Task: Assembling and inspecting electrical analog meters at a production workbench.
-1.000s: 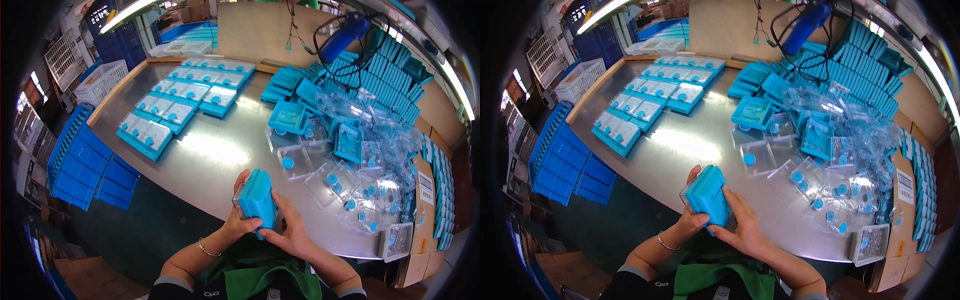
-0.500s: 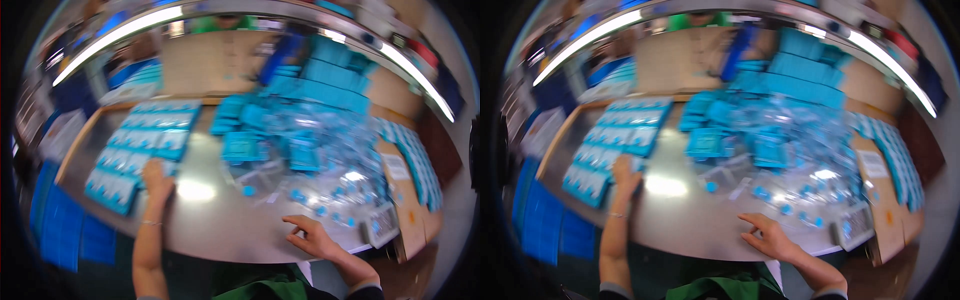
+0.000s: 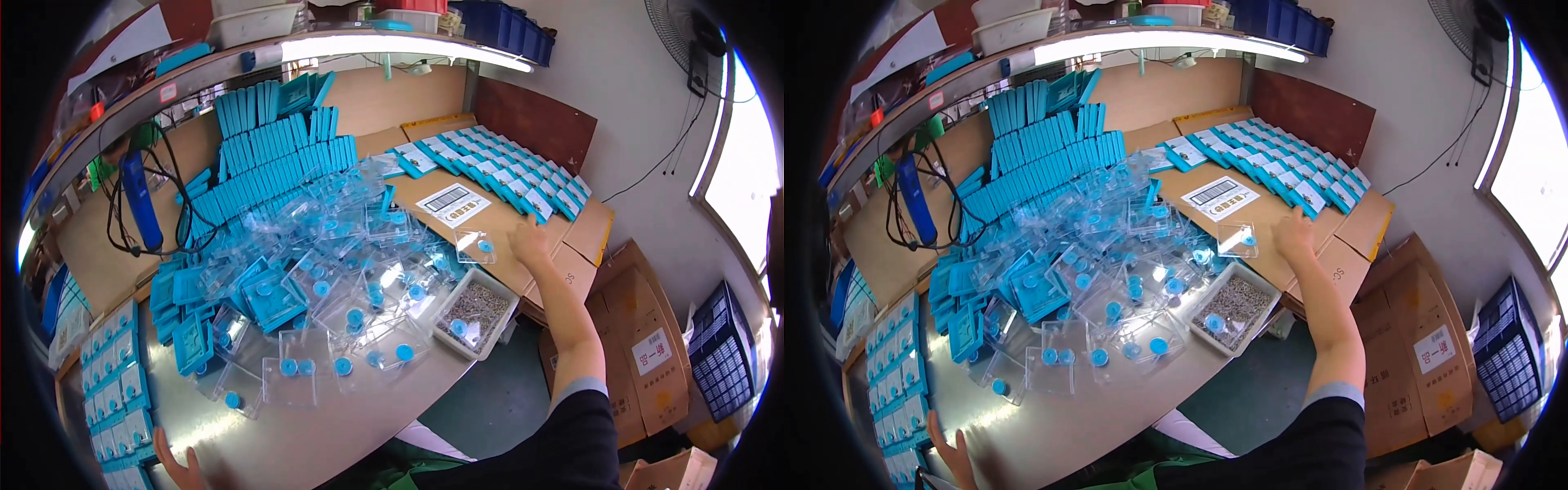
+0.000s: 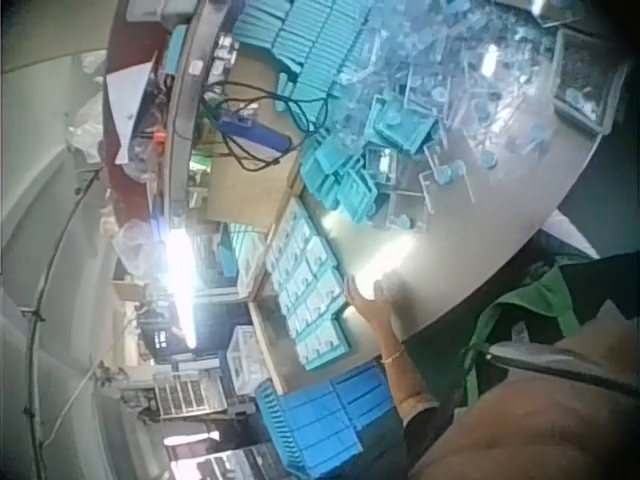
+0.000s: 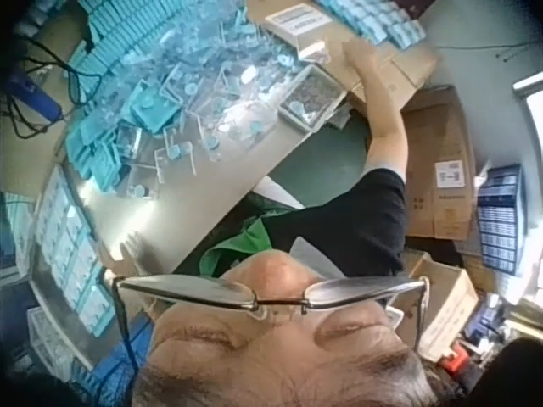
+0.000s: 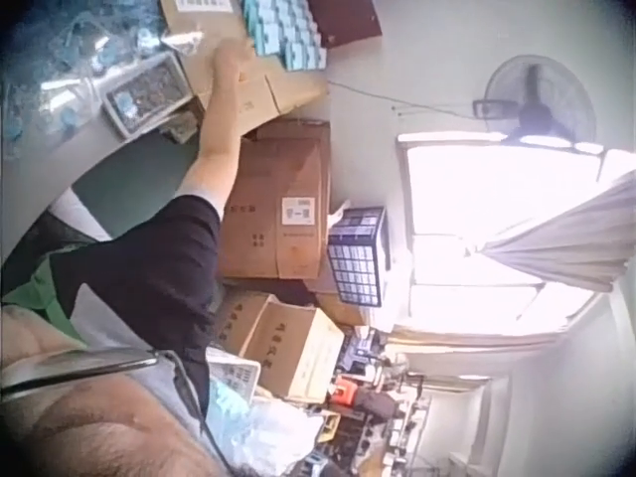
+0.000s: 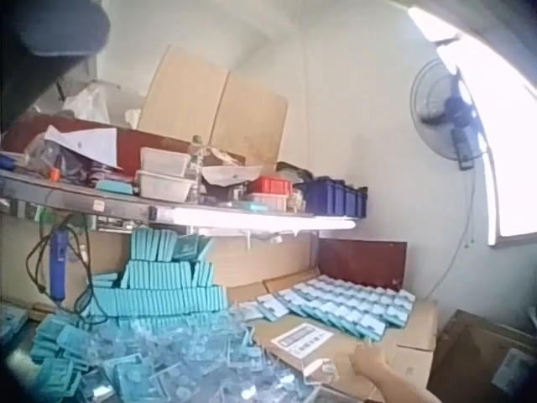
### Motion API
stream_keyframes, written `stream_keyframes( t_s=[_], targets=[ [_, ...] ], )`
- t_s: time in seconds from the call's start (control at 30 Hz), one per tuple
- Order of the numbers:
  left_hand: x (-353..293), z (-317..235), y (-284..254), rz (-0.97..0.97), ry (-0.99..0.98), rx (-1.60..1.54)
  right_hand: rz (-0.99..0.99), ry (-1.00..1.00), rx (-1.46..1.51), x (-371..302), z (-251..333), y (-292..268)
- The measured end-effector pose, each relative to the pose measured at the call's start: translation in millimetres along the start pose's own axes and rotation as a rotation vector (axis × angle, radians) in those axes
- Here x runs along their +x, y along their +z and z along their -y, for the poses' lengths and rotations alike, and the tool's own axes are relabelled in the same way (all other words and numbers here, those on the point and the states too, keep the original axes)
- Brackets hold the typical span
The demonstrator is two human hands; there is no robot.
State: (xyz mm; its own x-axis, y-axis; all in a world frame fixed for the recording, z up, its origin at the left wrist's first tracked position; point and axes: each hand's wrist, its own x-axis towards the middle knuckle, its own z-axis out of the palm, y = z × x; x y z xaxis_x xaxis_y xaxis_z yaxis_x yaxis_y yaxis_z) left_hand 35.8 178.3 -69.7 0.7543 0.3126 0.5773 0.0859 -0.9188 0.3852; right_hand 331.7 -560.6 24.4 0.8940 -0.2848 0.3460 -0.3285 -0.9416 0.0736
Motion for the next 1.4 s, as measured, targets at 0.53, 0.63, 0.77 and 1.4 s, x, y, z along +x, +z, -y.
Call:
stream_keyframes(
  t_s=[0.53, 0.63, 0.77, 1.4],
  targets=[
    [-43.8, -138.3, -6.5, 0.028, -0.038, -0.216, -0.445, -0.098, 0.234, 71.9, -86.3, 73.6],
    [-41.6, -156.0, 3.3, 0.121, -0.072, -0.473, -0.605, -0.378, 0.391, 11.4, -5.6, -7.7],
    [-45.8, -194.7, 42.4, 0.596, -0.451, -1.508, -0.476, -0.854, 0.707, -120.9, 138.7, -92.0],
    [-58.6, -202.9, 29.7, 0.532, -1.041, -1.699, 0.986, -0.461, 2.469, -269.1, 322.7, -129.1]
  ],
)
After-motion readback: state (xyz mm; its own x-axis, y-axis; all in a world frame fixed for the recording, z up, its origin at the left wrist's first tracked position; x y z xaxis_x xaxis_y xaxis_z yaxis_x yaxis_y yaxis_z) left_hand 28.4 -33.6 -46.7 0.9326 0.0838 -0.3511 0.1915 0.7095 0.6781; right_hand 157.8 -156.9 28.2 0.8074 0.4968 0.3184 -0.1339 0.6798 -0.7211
